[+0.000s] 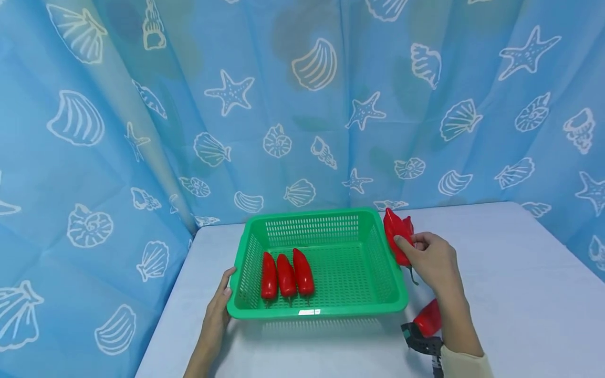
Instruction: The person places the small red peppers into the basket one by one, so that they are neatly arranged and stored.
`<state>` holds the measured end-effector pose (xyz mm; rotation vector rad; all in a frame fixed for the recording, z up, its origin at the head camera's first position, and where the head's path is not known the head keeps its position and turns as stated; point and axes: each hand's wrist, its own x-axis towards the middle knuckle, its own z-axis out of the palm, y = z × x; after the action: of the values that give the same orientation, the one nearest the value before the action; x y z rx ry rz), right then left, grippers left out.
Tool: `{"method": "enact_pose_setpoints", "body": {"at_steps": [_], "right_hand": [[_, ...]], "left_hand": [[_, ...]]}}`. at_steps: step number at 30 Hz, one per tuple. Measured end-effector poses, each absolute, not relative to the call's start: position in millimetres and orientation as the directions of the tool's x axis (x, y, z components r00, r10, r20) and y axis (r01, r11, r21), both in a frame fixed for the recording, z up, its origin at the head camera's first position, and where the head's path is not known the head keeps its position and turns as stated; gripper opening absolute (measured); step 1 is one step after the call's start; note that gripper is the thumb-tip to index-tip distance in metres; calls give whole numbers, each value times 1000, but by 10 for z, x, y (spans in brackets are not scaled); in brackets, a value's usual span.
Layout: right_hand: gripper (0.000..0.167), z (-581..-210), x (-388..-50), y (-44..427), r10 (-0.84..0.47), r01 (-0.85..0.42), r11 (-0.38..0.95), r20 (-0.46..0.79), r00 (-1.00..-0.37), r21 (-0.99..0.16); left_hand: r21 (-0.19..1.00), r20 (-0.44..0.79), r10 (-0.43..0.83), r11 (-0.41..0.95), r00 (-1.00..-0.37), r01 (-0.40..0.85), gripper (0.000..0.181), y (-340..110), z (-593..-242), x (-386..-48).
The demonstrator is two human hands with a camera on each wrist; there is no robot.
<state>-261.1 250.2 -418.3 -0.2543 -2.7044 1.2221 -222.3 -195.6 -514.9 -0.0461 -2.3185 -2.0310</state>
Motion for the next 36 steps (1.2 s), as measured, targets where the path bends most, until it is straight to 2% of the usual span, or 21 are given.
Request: {"method": "enact_pose_setpoints", "body": {"at_steps": [16, 30, 36], "right_hand": [[59, -4105, -2599, 2269, 168, -10, 654, 159, -973, -756], [58, -4112, -2585, 2110, 117, -33, 643, 140, -983, -765], [53, -4108, -2564, 2075, 113, -36, 639, 140, -984, -769]], "left_hand": [[990, 53, -22, 134, -998, 49, 50, -1993, -5132, -2225], [990, 58, -6, 131, -998, 57, 48, -1980, -5125, -2218], [989, 51, 4, 139, -999, 51, 48, -1967, -5105, -2208]]}}
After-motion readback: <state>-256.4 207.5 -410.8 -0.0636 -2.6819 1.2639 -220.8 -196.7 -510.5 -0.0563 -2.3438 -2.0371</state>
